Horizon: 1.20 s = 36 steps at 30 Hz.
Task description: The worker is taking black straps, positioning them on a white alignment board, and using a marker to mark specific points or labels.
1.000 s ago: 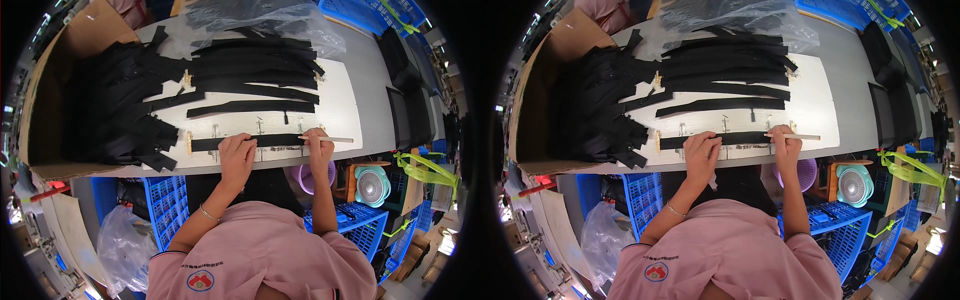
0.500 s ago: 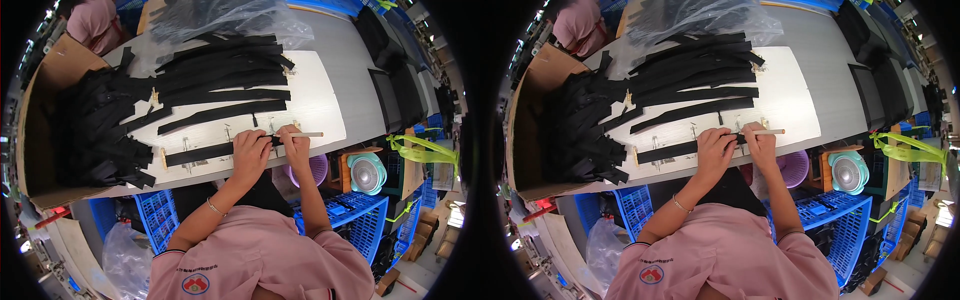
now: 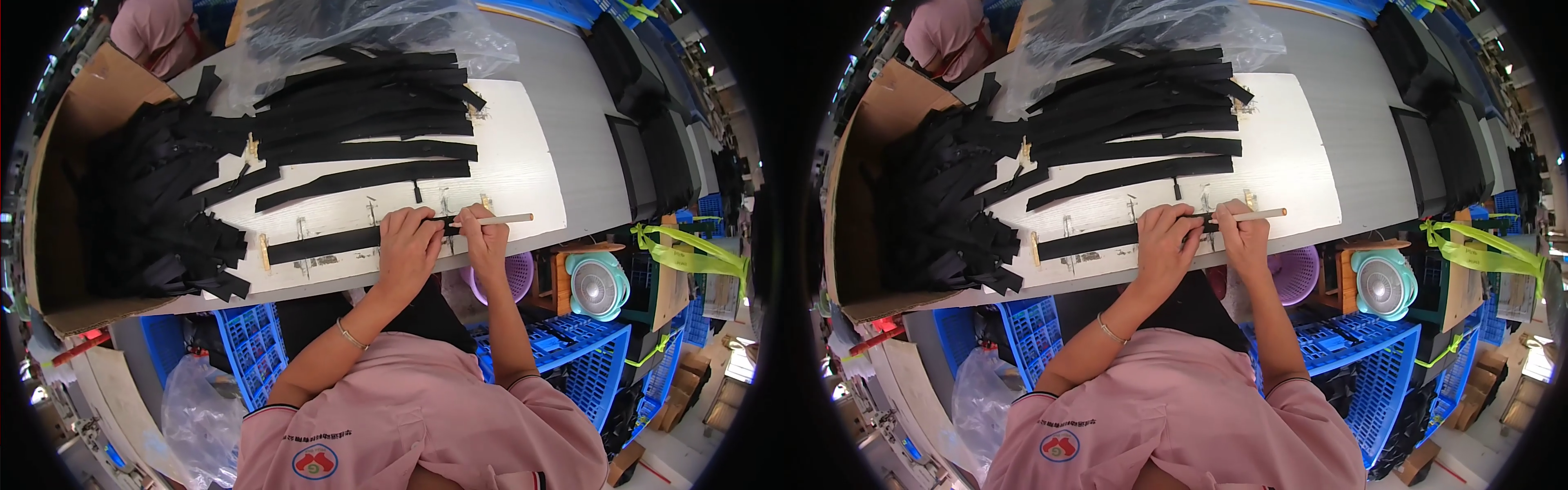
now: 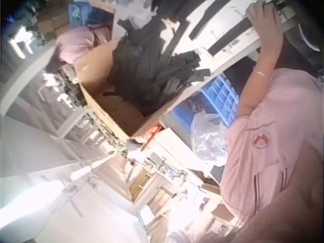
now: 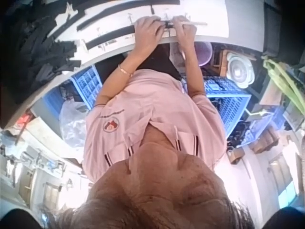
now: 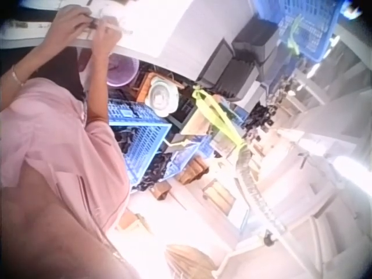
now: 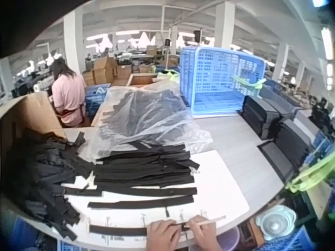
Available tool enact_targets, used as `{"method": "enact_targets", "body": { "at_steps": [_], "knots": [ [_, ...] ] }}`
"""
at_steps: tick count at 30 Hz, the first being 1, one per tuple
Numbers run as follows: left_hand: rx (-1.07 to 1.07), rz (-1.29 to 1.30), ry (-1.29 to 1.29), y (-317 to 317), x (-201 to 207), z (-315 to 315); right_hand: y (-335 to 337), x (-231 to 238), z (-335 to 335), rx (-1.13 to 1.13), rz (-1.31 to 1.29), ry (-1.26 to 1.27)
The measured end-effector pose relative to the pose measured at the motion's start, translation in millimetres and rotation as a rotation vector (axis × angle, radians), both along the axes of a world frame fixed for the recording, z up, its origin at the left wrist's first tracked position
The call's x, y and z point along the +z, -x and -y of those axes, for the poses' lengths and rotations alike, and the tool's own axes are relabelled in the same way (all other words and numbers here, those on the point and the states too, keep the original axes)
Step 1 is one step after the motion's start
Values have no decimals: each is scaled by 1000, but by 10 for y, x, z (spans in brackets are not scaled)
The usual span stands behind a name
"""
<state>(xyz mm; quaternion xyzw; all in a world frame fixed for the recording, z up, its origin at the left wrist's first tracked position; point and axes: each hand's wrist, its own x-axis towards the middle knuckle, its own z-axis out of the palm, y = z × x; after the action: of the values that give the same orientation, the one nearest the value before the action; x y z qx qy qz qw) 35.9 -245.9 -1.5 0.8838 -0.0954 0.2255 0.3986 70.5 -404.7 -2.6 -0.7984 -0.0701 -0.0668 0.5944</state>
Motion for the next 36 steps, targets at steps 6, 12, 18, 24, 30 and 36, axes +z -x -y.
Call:
{"method": "enact_targets", "body": {
  "at_steps": [6, 12, 18, 24, 30, 36],
  "knots": [
    [29, -8, 2, 38, -19, -55, 5, 57, -35, 129, -18, 69],
    [34, -46, -110, 199, -49, -58, 64, 43, 67, 59, -126, 39],
    [63, -159, -171, 312, -24, -226, 118, -9, 22, -125, -55, -79],
    [26, -92, -87, -330, -93, -509, 62, -42, -81, -75, -4, -92],
    [185, 50, 59, 68, 41, -876, 33, -57, -87, -18, -31, -85],
    [607, 68, -165, 856, 128, -1697, -29, -88, -40, 15, -44, -97]
  ]
}}
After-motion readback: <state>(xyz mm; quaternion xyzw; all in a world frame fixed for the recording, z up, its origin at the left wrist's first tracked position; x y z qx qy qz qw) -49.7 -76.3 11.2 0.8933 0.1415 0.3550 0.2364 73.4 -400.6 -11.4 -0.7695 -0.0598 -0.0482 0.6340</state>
